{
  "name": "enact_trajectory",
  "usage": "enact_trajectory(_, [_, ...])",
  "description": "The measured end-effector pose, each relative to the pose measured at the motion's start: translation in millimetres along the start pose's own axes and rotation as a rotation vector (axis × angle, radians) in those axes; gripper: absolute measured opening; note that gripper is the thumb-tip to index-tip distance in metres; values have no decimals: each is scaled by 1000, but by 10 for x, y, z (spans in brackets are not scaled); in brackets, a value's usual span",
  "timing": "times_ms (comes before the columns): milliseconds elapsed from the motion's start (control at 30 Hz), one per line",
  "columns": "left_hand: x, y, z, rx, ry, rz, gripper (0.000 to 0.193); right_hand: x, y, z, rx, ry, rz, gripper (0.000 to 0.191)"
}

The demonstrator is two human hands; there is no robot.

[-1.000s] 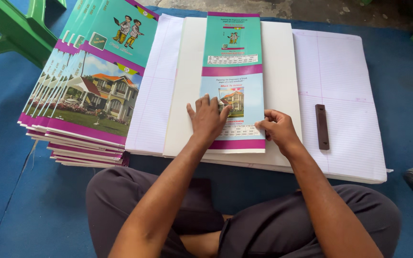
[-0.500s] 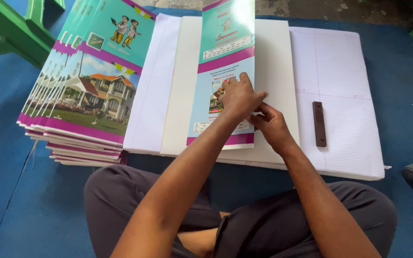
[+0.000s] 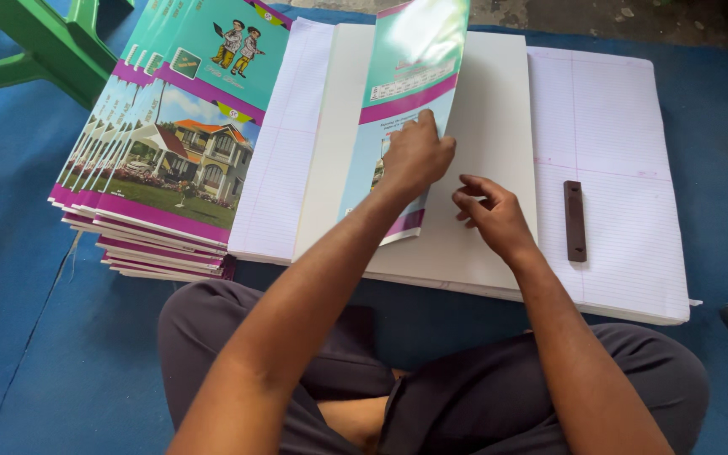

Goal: The person sits on the floor and repeatedly folds a printed cover sheet over a stack of lined pages, then uses a small rectangular tool to press and crease the fold along the spine. The person repeats this folding and pressing cycle on multiple book units.

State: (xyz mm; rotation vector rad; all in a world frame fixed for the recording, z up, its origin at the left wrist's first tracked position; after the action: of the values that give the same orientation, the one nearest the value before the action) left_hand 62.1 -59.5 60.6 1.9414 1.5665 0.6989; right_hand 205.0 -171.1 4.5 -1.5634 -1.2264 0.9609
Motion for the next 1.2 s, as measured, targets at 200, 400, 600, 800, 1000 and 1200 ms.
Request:
enact_trajectory(200, [53,-86,-332,-10,34,45,52,41,236,-228,-557,244,-78,45])
enact_trajectory(400, [182,-276,-772,7,71,-15,53,42,356,-368,-767,352,-83,45])
enact_trajectory(600, [314,-574,-1192,-38,129,49,51,108,516,-447,-860,378,90,67])
enact_trajectory(800, [347,-882,-1546,69,228,82,51,121,568,-467,-865,386,191,86])
enact_trajectory(1000, [377,-1211,-1825,259,203,-72,38,107,535,-430,-800,352,209,88])
enact_trajectory(1200, [403,-1616,-2097,268,303,-142,53,101,527,-405,-749,332,238,88])
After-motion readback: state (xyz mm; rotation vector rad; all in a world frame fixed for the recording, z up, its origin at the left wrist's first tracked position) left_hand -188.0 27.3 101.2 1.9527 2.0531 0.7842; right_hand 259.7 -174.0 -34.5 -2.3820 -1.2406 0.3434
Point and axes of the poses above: each hand's wrist, its own x-axis towards the middle knuckle, its own z-axis out of the palm, y = z × x, the point moved 3 cm from there along x, towards the middle knuckle, and after that the axes turned 4 degrees about y, right-handed, at the moved point
